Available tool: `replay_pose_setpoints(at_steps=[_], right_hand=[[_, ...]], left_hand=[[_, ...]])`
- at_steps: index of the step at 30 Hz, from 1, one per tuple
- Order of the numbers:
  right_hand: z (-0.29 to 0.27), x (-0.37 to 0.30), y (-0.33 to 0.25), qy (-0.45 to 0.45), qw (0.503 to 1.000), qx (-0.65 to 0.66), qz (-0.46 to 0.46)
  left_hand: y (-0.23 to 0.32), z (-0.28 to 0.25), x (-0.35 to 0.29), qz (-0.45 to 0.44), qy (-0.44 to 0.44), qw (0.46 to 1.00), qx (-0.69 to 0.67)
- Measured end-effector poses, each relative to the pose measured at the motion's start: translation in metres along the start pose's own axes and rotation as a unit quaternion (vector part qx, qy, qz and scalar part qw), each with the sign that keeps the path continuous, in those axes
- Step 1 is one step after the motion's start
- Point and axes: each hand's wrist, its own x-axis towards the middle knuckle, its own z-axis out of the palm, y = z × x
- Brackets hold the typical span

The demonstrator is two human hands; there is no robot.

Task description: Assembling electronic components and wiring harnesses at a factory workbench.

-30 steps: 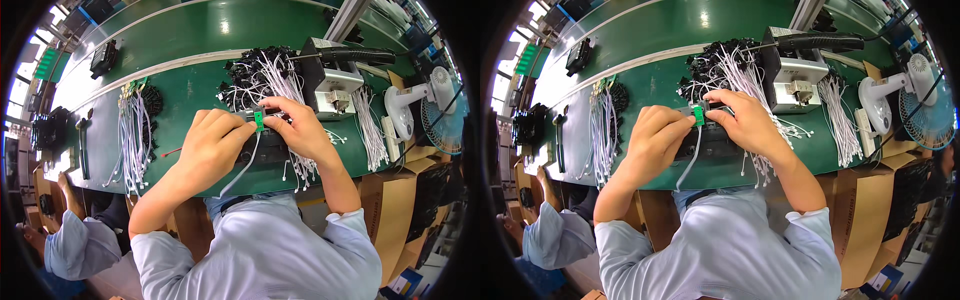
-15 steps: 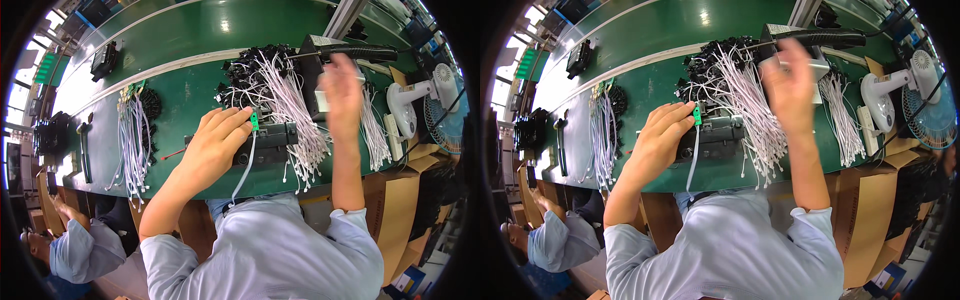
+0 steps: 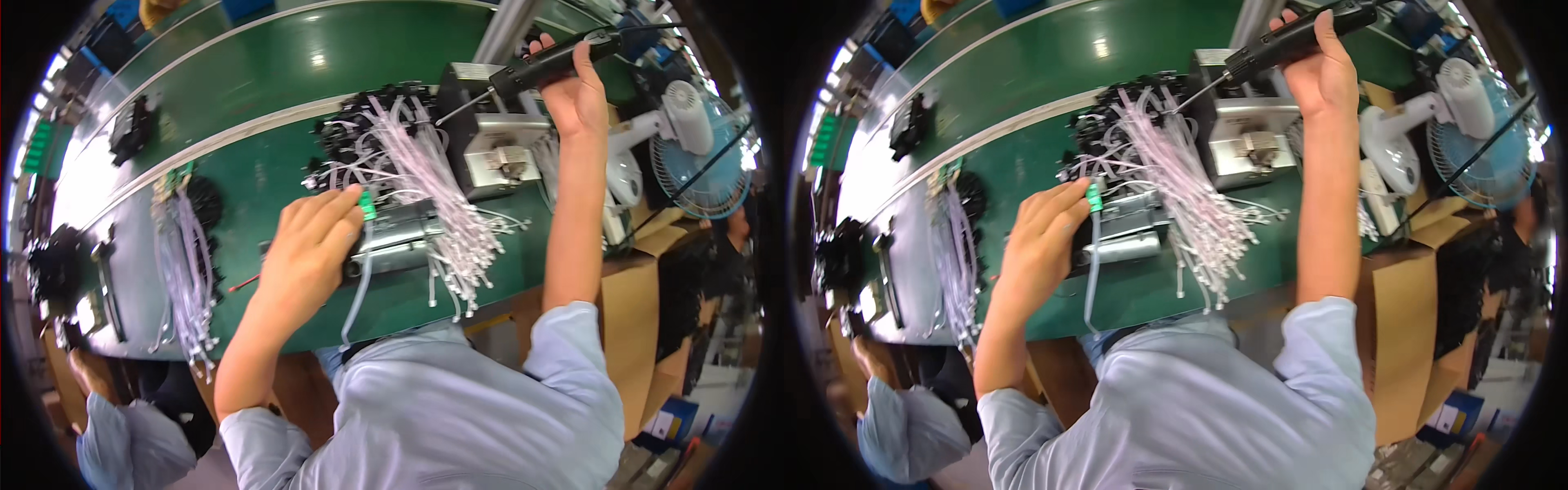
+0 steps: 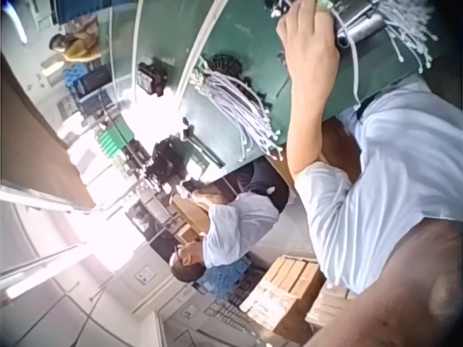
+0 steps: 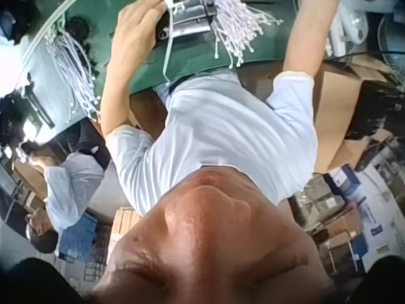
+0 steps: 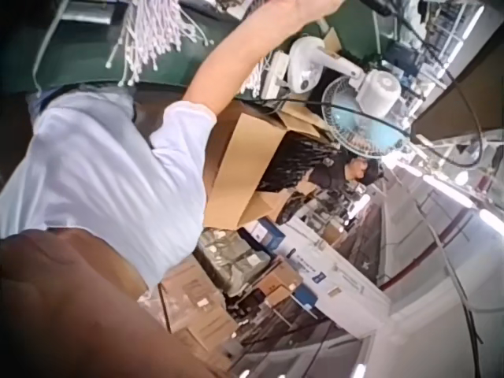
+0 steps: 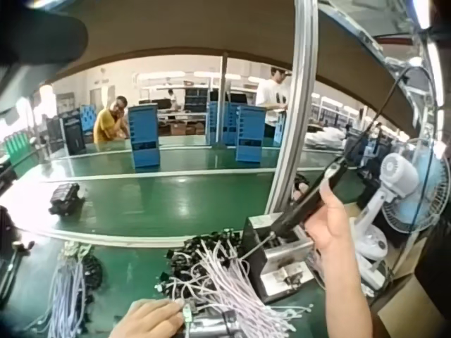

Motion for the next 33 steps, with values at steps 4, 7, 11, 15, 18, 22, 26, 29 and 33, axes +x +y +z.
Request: replay_pose_setpoints(at_steps=[4,7,11,15,18,22,26,29,33], right_hand=[[-0.013,-0.028,-0.047,-0.128,0.987,-0.027,-0.095],[-0.01,-0.058,-0.043,-0.074,0.956,-0.188,-0.215],[-0.01,-0.077,-0.031,-0.052,0.91,-0.289,-0.293],[-0.013,-0.081,-0.025,-0.053,0.936,-0.204,-0.282],[-0.017,-0.082,-0.023,-0.09,0.948,-0.11,-0.285],[-0.032,-0.082,-0.011,-0.172,0.951,-0.086,-0.243],[-0.028,-0.075,-0.015,-0.093,0.952,-0.224,-0.189],[-0.013,-0.072,-0.02,-0.045,0.933,-0.306,-0.185],[-0.005,-0.078,-0.022,-0.055,0.946,-0.269,-0.174]], left_hand=[[-0.001,0.005,0.001,0.0,0.014,1.0,0.0],[0.0,0.006,0.002,-0.005,0.015,1.0,0.005],[0.0,0.007,0.005,-0.008,0.016,1.0,0.011],[0.0,0.006,0.006,-0.001,0.017,1.0,0.006],[0.001,0.004,0.005,-0.003,0.014,1.0,0.009],[0.0,0.005,0.004,-0.002,0.019,1.0,0.006],[0.0,0.006,0.004,-0.003,0.01,1.0,0.01],[-0.001,0.007,0.004,-0.006,0.016,1.0,0.009],[-0.001,0.007,0.003,-0.001,0.022,1.0,0.004]])
